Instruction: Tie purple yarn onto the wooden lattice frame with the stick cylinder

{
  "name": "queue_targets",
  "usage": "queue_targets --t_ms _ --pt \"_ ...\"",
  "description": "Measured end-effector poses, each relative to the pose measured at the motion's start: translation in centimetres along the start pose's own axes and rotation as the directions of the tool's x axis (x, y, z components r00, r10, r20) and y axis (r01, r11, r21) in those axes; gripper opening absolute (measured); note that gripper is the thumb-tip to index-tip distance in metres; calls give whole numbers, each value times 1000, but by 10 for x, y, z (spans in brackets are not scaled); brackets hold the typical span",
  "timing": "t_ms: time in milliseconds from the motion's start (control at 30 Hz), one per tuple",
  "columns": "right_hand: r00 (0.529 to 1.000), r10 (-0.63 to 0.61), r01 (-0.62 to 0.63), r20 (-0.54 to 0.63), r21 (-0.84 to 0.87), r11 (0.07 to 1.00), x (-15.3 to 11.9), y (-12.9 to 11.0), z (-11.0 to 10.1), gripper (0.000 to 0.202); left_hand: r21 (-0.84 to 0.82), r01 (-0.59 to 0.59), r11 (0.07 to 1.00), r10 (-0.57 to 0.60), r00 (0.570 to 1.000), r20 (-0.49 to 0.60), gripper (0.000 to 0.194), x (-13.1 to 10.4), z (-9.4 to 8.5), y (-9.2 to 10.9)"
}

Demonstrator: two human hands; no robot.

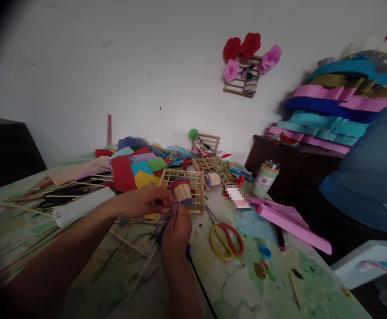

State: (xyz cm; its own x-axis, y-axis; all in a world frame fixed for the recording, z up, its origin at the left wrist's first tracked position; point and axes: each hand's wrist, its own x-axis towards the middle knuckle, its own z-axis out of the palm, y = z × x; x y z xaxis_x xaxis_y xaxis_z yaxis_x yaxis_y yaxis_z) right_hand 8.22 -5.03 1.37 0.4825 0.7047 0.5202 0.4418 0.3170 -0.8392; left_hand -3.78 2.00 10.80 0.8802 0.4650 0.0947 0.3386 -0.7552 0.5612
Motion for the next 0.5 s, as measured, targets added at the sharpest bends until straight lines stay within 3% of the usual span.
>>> queue_targets --t_ms 100,267,400,500 --pt "988 135 -149 75 236 960 -2 -3 6 34 30 -1 1000 2 998 -59 12 2 1 4" --pt "939 272 -343 209 554 758 -4 -5 14 34 83 -31 996 45 984 -172 11 5 3 8" --pt "915 278 -403 293 623 670 -5 -4 16 36 35 -29 999 36 980 -198 14 7 3 4" --pt "906 251 -420 339 656 627 -5 -6 14 35 -103 -43 994 14 964 -267 19 12 8 -1"
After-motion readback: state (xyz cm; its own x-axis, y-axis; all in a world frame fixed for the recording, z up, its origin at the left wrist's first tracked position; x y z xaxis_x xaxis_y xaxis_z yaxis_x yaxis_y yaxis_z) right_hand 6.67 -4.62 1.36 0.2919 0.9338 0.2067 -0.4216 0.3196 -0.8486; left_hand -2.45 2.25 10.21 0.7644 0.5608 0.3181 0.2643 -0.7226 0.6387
